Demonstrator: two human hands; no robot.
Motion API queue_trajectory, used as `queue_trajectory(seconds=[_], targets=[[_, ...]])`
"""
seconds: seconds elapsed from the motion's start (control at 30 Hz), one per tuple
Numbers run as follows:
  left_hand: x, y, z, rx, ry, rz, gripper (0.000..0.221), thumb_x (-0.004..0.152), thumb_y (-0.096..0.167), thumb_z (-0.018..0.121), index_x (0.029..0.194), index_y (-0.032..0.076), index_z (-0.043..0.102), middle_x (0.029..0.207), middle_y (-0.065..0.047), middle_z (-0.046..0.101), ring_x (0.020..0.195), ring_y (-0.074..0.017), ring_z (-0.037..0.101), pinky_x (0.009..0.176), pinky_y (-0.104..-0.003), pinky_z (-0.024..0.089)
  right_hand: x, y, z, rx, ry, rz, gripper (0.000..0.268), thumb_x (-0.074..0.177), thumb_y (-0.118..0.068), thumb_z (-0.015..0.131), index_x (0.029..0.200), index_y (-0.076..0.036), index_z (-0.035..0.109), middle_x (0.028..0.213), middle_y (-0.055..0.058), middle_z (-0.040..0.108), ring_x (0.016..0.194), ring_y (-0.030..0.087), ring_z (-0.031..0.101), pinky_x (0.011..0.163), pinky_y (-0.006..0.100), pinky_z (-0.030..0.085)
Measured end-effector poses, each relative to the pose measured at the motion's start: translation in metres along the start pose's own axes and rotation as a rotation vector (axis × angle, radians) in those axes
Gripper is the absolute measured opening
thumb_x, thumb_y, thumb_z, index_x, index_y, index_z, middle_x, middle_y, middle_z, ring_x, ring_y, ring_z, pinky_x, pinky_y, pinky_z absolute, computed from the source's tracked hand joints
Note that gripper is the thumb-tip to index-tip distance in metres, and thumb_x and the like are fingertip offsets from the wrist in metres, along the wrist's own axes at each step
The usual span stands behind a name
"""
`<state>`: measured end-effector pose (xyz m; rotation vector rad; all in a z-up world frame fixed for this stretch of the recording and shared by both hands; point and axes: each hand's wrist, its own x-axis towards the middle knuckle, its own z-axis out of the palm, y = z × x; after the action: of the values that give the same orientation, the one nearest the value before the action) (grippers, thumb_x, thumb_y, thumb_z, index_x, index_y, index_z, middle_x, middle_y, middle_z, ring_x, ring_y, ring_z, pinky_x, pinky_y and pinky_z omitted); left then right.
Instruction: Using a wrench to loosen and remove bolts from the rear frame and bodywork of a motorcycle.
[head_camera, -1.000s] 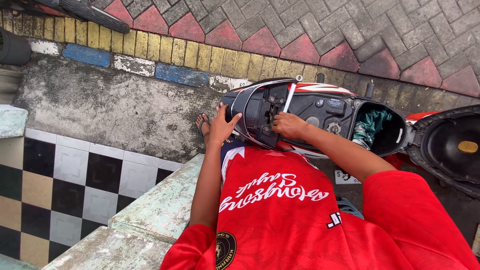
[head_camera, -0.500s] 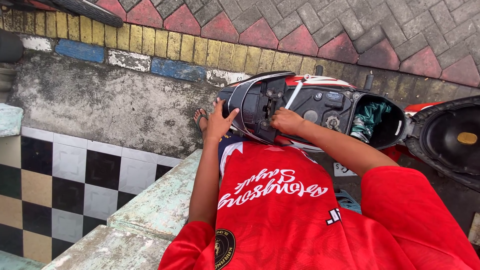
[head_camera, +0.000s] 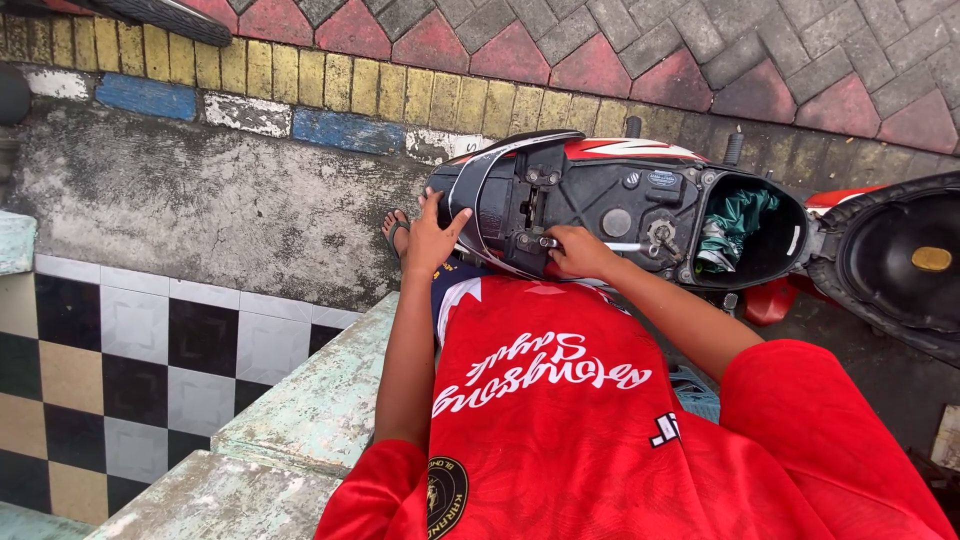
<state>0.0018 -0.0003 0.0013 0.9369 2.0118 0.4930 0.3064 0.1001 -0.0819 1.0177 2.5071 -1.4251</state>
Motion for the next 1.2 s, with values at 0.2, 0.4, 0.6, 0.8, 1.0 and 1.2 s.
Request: queue_trajectory(seconds=[0.2, 0.4, 0.6, 0.8, 1.0, 1.2], targets=[[0.007, -0.007, 0.005, 0.019, -0.002, -0.030, 0.080, 0.096, 0.076, 0.060, 0.154, 0.024, 0.042, 0.162, -0.026, 0.039, 0.137, -0.0557, 0.049, 0.123, -0.068, 0.027, -0.041, 0.005, 0.017, -0.069, 0.079, 0.041, 0.031, 0.101, -0.016, 0.055, 0.128, -0.001, 0.060, 0.110, 0.029, 0.070, 0.104, 0.048, 0.070, 0.088, 0.055, 0.057], [0.001, 0.002, 0.001, -0.013, 0.037, 0.000, 0.078, 0.097, 0.073, 0.063, 0.153, 0.021, 0.045, 0.151, -0.033, 0.050, 0.130, -0.0583, 0.054, 0.118, -0.071, 0.032, -0.052, 0.015, 0.032, 0.141, 0.194, 0.141, 0.029, 0.108, -0.025, 0.054, 0.127, -0.005, 0.063, 0.108, 0.027, 0.072, 0.106, 0.047, 0.069, 0.086, 0.053, 0.057], [0.000, -0.003, 0.008, -0.088, 0.057, 0.000, 0.081, 0.099, 0.070, 0.063, 0.155, 0.015, 0.043, 0.154, -0.033, 0.046, 0.138, -0.0585, 0.046, 0.120, -0.075, 0.024, -0.046, 0.037, 0.049, 0.332, 0.174, 0.268, 0.022, 0.108, -0.028, 0.053, 0.107, -0.014, 0.070, 0.079, 0.013, 0.075, 0.091, 0.036, 0.073, 0.080, 0.049, 0.055], [-0.008, 0.005, 0.011, -0.140, 0.057, 0.008, 0.080, 0.104, 0.066, 0.060, 0.159, 0.012, 0.039, 0.170, -0.029, 0.016, 0.147, -0.0579, 0.033, 0.126, -0.073, 0.010, -0.044, 0.024, 0.025, 0.131, 0.237, 0.202, 0.022, 0.109, -0.024, 0.052, 0.109, -0.005, 0.063, 0.090, 0.028, 0.070, 0.095, 0.049, 0.068, 0.080, 0.057, 0.053], [0.000, -0.010, 0.016, -0.107, 0.034, -0.005, 0.081, 0.101, 0.069, 0.062, 0.159, 0.017, 0.040, 0.171, -0.024, 0.019, 0.147, -0.0535, 0.038, 0.125, -0.073, 0.014, -0.028, 0.018, -0.013, -0.403, 0.238, -0.139, 0.031, 0.106, -0.040, 0.054, 0.095, -0.012, 0.062, 0.082, 0.014, 0.065, 0.090, 0.036, 0.068, 0.081, 0.046, 0.052], [0.003, -0.019, 0.019, -0.130, 0.036, 0.019, 0.083, 0.102, 0.071, 0.061, 0.160, 0.016, 0.039, 0.173, -0.020, 0.010, 0.154, -0.0512, 0.025, 0.126, -0.071, 0.010, 0.007, 0.037, -0.031, -0.611, 0.180, -0.410, 0.030, 0.100, -0.046, 0.055, 0.094, -0.019, 0.068, 0.078, 0.008, 0.066, 0.083, 0.029, 0.069, 0.078, 0.040, 0.048]])
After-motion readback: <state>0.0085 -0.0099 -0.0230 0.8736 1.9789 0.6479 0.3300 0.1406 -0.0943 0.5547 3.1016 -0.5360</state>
